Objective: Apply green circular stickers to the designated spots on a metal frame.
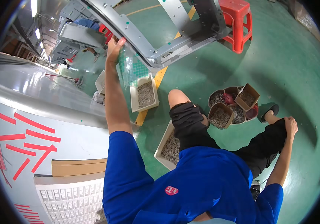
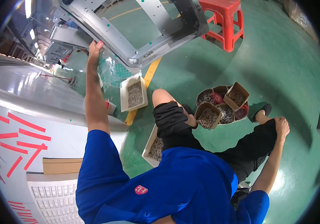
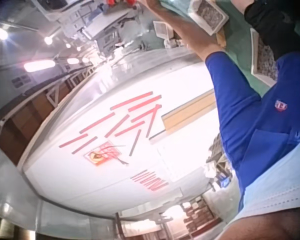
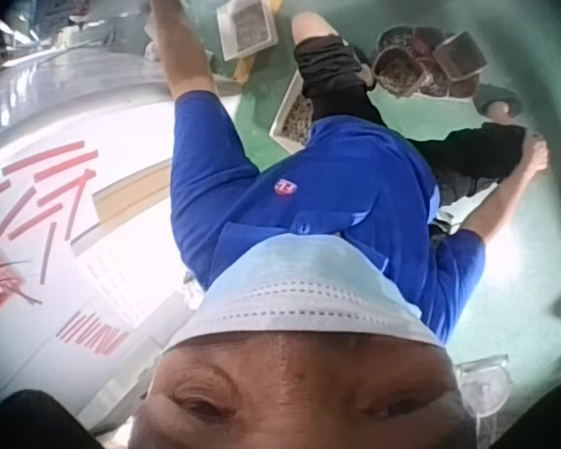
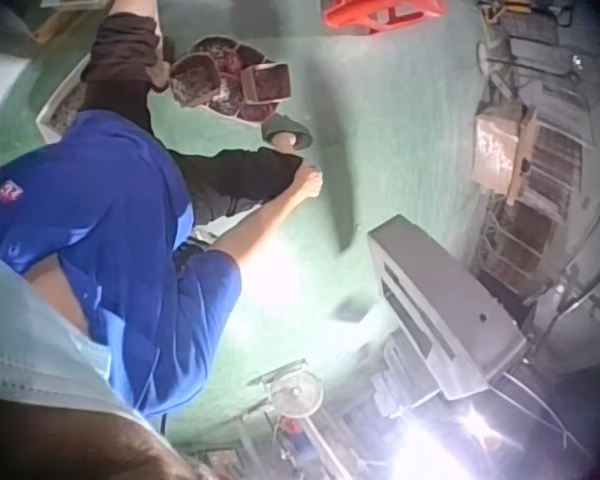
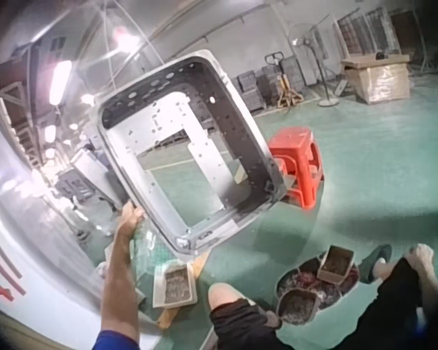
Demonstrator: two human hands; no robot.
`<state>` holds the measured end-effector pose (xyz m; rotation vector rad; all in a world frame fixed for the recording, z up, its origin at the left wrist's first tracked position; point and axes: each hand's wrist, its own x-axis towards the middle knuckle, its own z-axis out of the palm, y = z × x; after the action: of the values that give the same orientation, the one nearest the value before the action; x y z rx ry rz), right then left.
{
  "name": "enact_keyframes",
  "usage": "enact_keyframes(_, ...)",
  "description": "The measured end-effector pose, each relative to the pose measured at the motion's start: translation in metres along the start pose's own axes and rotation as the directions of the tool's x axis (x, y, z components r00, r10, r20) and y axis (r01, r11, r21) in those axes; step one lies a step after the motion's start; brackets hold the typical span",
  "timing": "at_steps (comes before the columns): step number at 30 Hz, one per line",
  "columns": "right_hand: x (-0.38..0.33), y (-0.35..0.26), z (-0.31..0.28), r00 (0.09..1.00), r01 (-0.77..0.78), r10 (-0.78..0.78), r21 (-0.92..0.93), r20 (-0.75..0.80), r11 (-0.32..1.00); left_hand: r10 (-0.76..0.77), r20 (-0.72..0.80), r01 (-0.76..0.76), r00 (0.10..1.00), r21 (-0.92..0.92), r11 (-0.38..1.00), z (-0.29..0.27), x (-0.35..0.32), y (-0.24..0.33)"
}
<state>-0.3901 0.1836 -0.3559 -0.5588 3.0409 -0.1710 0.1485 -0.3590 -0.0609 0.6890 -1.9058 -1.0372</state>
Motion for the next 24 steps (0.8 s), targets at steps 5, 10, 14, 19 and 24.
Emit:
enact_keyframes(5,-0.005,-0.007,-0.008,0.999,0.023,-0.023,0.002,0.029,1.0,0.096,-0.046,-0.094,0.994,0.04,0.995,-0.008,0.007,-0.013)
enact_keyframes(10,-0.006,-0.007,-0.008,0.999,0.031,-0.031,0.006,-0.014,0.999,0.075,-0.071,-0.072,0.995,0.039,0.997,-0.012,0.01,-0.019)
enact_keyframes(14,-0.005,-0.007,-0.006,0.999,0.044,-0.044,0.0,-0.023,0.999,0.107,-0.096,-0.101,0.99,0.069,0.992,-0.009,0.008,-0.017)
enact_keyframes(19,-0.008,-0.01,-0.008,0.999,0.018,-0.018,0.011,-0.027,1.0,0.085,-0.131,-0.079,0.988,0.05,0.996,0.004,0.003,-0.005)
enact_keyframes(24,-0.01,-0.006,-0.009,0.998,0.024,-0.022,0.05,-0.055,0.998,0.143,-0.142,-0.133,0.979,0.081,0.988,0.018,0.009,-0.005)
